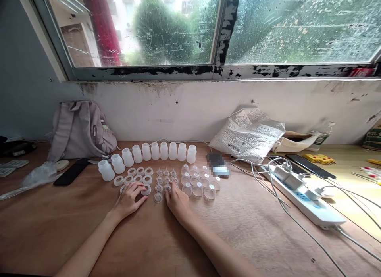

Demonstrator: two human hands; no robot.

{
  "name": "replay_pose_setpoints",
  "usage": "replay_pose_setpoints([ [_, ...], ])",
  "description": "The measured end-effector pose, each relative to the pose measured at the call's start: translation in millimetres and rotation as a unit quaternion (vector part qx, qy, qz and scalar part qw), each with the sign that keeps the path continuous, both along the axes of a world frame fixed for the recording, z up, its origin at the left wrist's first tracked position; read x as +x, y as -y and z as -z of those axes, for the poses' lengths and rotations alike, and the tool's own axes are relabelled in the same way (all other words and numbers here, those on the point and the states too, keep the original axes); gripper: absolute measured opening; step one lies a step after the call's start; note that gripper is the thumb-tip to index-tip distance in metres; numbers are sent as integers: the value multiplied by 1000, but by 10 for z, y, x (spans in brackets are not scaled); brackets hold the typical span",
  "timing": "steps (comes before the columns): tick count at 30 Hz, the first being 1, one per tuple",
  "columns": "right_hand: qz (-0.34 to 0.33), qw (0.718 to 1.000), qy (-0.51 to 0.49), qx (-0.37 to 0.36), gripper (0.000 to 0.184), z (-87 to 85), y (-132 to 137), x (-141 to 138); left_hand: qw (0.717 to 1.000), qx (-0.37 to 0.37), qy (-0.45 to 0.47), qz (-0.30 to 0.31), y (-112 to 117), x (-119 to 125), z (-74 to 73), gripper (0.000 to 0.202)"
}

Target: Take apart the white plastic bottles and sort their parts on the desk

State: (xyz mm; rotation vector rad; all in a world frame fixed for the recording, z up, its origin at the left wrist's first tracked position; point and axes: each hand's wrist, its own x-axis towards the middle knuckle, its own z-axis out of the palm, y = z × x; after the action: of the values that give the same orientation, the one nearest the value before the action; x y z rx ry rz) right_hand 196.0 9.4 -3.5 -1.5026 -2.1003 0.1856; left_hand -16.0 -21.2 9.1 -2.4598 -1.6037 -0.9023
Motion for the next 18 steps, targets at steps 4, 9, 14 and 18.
replay_pose_setpoints([
  [4,13,1000,3,-14,19,14,-5,6,999,-2,31,16,-33,40,-28,9],
  [9,-14,996,-83,18,15,-37,16,47,973,-12,230,29,-78,273,-305,11],
  [14,-90,974,-207,21,14,-157,80,93,818,-116,562,43,-199,614,-478,19],
  [18,-120,958,-260,7,10,-230,128,119,635,-194,743,79,-256,773,-358,22],
])
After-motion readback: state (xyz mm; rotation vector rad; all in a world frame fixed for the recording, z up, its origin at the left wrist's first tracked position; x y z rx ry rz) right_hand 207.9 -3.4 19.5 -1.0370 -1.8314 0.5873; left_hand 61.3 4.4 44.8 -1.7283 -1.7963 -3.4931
